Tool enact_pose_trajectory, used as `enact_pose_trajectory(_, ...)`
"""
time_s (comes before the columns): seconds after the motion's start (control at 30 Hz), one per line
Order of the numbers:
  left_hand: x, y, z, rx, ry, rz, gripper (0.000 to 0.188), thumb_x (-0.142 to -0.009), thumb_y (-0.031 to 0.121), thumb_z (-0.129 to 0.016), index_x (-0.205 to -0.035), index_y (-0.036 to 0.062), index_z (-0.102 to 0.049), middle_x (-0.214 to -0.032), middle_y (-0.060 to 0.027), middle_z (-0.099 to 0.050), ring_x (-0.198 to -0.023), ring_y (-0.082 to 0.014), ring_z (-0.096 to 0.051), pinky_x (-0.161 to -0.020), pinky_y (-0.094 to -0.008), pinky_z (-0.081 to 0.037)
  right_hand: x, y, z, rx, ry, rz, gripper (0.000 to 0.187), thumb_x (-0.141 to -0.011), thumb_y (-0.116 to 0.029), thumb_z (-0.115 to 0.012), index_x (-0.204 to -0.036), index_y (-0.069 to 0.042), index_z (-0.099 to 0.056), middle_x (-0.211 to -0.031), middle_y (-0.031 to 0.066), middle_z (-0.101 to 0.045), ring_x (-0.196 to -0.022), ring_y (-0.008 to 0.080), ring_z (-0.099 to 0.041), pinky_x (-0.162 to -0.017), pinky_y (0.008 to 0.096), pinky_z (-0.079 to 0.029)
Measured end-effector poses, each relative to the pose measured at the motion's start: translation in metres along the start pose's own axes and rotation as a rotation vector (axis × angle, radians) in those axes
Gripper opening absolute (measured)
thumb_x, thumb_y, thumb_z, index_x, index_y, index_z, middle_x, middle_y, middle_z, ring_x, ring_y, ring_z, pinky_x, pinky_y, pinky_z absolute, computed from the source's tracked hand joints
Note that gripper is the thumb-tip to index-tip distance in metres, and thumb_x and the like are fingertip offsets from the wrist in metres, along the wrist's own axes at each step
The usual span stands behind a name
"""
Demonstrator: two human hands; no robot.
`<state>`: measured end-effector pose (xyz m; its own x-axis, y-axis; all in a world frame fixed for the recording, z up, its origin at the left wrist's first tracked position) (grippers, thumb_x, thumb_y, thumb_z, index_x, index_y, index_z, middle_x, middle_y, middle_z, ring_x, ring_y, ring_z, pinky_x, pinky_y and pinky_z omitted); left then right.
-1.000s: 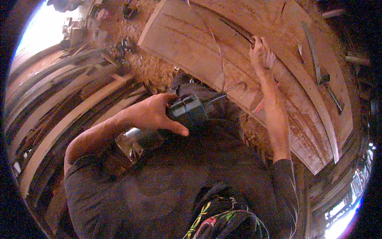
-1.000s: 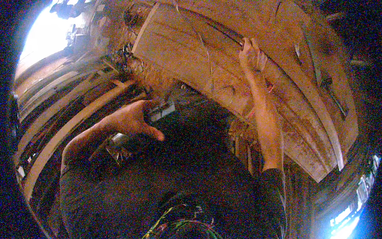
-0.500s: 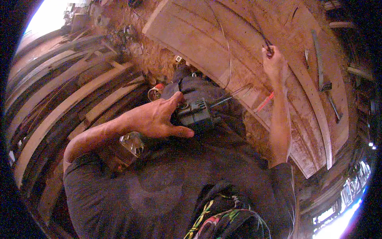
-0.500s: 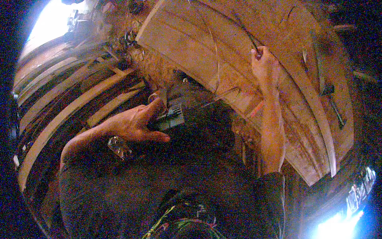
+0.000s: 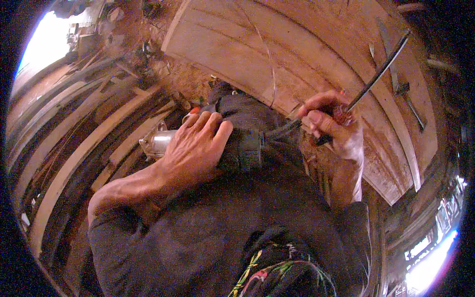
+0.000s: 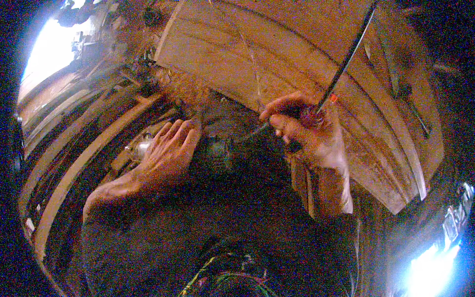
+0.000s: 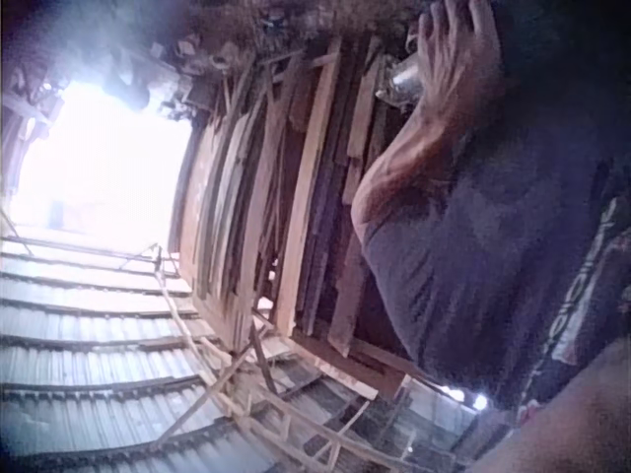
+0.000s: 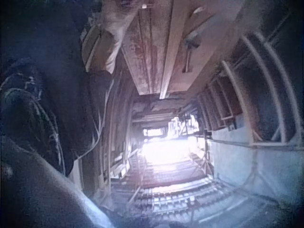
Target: The person assembles a handheld power tool by attaching a metal blade to the body and securing it with a screwdriver. The person then attaches a black plastic housing to the tool and tightens screws to complete the assembly.
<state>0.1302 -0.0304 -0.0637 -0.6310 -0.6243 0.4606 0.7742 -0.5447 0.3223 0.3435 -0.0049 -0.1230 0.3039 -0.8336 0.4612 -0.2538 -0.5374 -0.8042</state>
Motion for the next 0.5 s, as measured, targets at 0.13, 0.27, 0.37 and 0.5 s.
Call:
enact_pose_trajectory(0.13,-0.006,0.012,0.006,-0.101,0.092,-0.068,0.029,-0.083,0.014,-0.059,-0.110,0.0028,-0.055,-0.107,-0.0138,-0.056,-0.102,-0.0295,-0.056,-0.090,-0.0413,-0.045,0.013,-0.025,-0.030,0.121,0.114,0.012,0.021,-0.092,-0.007,-0.072,-0.112,0.000,-0.068,-0.096,0.0122,-0.074,-0.086,0.0165,-0.072,-0.065,0.0250,-0.055)
enact_pose_trajectory(0.27,-0.011,0.014,0.006,-0.151,0.128,-0.093,0.027,-0.084,0.015,-0.059,-0.109,0.0033,-0.056,-0.106,-0.0128,-0.057,-0.103,-0.0281,-0.057,-0.089,-0.0397,-0.045,0.010,-0.015,-0.028,0.507,-0.024,-0.029,0.019,-0.091,-0.011,-0.076,-0.104,0.000,-0.070,-0.091,0.0111,-0.075,-0.085,0.0159,-0.071,-0.070,0.0270,-0.055)
enact_pose_trajectory(0.37,-0.011,0.014,0.005,-0.174,0.149,-0.092,0.028,-0.084,0.016,-0.059,-0.109,0.0036,-0.056,-0.105,-0.0126,-0.057,-0.102,-0.0278,-0.057,-0.088,-0.0392,-0.045,0.013,-0.034,-0.036,0.739,-0.066,0.179,0.014,-0.088,-0.010,-0.079,-0.097,-0.001,-0.071,-0.088,0.0103,-0.074,-0.084,0.0185,-0.072,-0.073,0.0303,-0.055)
enact_pose_trajectory(0.5,-0.016,0.010,0.000,-0.148,0.154,-0.085,0.027,-0.085,0.018,-0.058,-0.108,0.0043,-0.056,-0.103,-0.0122,-0.057,-0.100,-0.0273,-0.057,-0.086,-0.0386,-0.045,0.006,-0.041,-0.051,0.758,-0.106,0.332,0.012,-0.084,-0.005,-0.079,-0.093,-0.003,-0.072,-0.086,0.0094,-0.072,-0.084,0.0227,-0.071,-0.073,0.0340,-0.054)
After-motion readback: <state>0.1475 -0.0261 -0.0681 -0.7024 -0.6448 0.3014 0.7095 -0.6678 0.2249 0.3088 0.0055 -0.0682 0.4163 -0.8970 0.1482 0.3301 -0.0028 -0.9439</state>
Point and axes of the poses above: each hand's wrist, its own x-axis away from the middle knuckle, its own z-axis out of the back of the hand, y = z × x, the point moved 9 cm from there along -x, towards the middle knuckle
